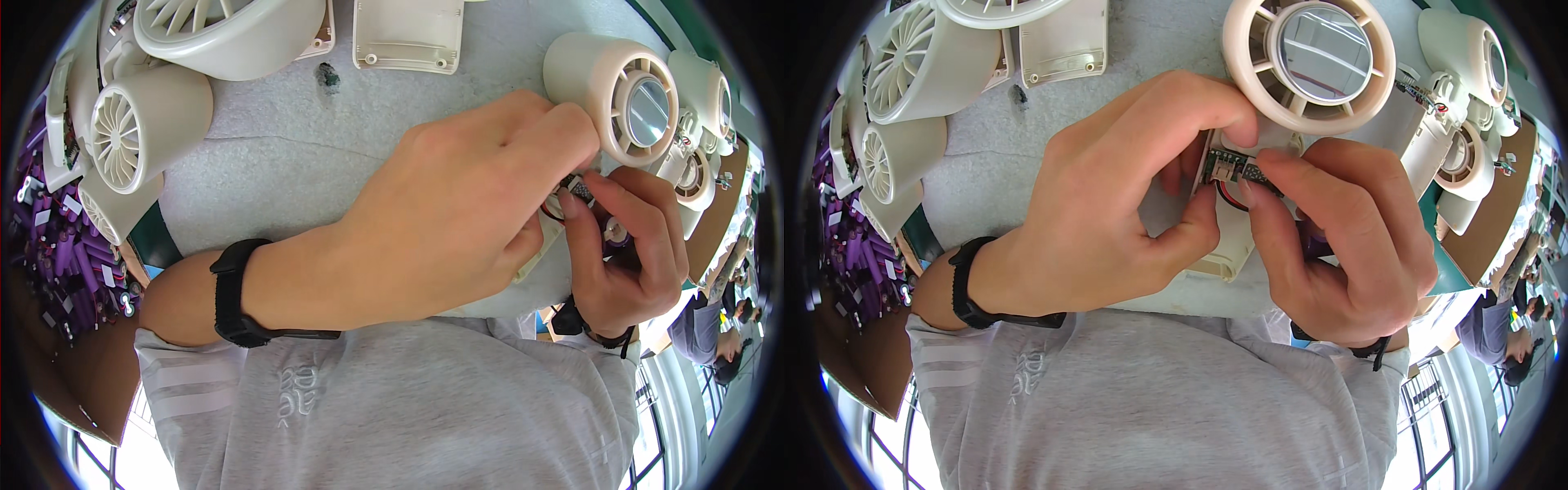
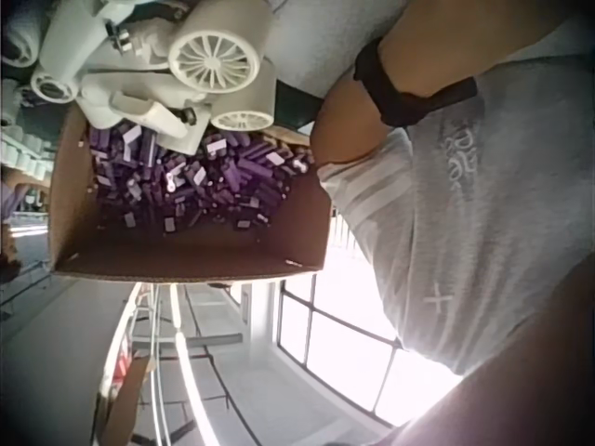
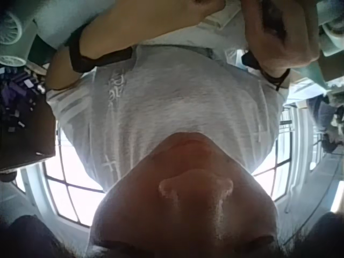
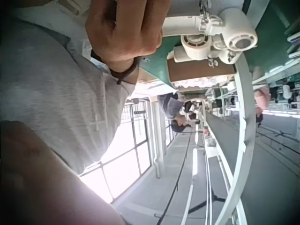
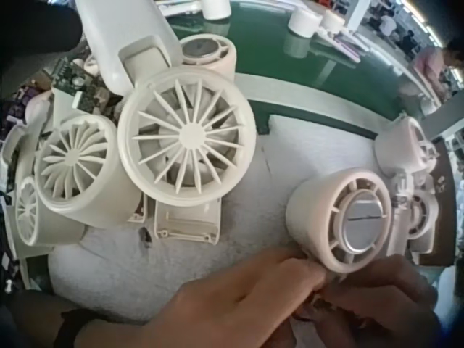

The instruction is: The person assembles portable fans by plugging battery wires into circuit boards and inserting the battery packs into the fan handles by hand before setting the assembled fans aside.

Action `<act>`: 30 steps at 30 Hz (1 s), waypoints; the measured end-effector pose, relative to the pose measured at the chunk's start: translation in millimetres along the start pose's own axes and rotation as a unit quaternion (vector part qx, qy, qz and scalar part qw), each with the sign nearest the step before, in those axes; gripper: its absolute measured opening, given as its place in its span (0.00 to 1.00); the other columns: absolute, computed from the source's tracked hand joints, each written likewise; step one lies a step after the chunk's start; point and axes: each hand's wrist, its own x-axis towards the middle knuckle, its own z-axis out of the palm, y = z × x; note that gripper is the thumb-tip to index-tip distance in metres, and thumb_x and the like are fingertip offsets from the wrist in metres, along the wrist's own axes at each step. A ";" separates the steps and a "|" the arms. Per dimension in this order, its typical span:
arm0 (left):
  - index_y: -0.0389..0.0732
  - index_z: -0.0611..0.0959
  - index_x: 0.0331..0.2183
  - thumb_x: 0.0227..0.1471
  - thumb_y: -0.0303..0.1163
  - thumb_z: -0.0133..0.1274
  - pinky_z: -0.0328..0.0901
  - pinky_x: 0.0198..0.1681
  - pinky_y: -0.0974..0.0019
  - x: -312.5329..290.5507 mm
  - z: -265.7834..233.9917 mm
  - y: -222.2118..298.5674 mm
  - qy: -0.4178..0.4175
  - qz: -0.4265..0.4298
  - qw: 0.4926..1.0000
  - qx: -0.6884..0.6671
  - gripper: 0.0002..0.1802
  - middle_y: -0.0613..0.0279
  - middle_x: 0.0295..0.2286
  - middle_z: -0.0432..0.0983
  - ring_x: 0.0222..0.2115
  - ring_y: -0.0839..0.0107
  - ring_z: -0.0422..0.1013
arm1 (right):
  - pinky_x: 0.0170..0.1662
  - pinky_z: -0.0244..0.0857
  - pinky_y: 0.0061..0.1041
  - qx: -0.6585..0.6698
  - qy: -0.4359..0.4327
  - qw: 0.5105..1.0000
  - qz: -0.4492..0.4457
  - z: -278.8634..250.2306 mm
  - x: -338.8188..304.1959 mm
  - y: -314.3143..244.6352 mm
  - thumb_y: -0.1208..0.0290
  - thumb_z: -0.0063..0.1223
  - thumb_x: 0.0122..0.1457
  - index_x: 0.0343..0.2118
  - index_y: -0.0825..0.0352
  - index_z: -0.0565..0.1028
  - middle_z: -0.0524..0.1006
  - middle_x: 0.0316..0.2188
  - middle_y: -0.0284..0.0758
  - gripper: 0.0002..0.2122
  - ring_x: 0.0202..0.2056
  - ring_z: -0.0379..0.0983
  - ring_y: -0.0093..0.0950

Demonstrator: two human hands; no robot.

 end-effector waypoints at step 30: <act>0.44 0.85 0.34 0.38 0.18 0.58 0.66 0.29 0.68 4.2 -26.8 -7.8 -0.065 0.079 0.994 0.024 0.17 0.58 0.33 0.75 0.28 0.65 0.71 | 0.29 0.61 0.17 0.167 -0.294 0.933 0.125 -31.0 -13.7 11.6 0.84 0.63 0.37 0.55 0.68 0.55 0.63 0.46 0.37 0.40 0.30 0.67 0.22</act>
